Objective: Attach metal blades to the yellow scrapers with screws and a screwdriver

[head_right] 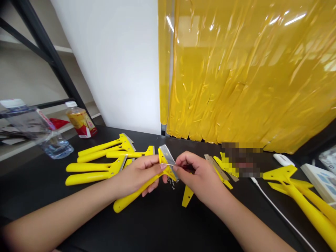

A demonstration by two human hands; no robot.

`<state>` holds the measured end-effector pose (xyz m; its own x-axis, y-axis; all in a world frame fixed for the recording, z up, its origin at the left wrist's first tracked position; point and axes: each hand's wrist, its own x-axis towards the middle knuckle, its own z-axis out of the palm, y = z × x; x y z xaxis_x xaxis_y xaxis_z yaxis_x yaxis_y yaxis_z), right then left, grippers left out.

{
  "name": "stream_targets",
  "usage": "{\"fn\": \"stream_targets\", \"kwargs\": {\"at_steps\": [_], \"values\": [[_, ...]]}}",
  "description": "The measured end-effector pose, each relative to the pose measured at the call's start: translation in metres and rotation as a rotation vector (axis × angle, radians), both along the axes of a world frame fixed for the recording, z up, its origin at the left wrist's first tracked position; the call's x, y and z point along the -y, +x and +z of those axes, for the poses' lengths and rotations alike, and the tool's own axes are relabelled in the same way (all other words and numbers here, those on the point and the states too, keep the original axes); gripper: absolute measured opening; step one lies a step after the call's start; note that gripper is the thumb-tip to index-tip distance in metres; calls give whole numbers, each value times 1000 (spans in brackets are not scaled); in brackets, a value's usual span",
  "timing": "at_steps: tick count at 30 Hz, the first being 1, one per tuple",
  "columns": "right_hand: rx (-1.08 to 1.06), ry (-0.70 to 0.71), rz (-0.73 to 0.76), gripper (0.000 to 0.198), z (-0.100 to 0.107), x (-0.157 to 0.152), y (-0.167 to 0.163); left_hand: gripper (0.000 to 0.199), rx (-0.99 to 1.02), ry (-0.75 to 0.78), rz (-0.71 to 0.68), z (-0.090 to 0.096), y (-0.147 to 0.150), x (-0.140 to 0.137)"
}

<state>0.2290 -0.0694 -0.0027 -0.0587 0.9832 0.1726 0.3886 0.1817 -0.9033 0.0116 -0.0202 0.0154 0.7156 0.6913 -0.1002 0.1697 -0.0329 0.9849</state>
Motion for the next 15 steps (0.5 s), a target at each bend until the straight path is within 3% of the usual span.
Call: {"fn": "stream_targets", "kwargs": {"at_steps": [5, 9, 12, 15], "values": [[-22, -85, 66, 18, 1, 4, -4, 31, -39, -39, 40, 0, 2, 0], [89, -47, -32, 23, 6, 5, -2, 35, 0, -90, 117, -1, 2, -1], [403, -58, -190, 34, 14, 3, 8, 39, 26, -90, 175, -2, 1, -4], [821, -278, -284, 41, 15, 1, 17, 37, 73, -56, 227, 0, -2, -7]]}}
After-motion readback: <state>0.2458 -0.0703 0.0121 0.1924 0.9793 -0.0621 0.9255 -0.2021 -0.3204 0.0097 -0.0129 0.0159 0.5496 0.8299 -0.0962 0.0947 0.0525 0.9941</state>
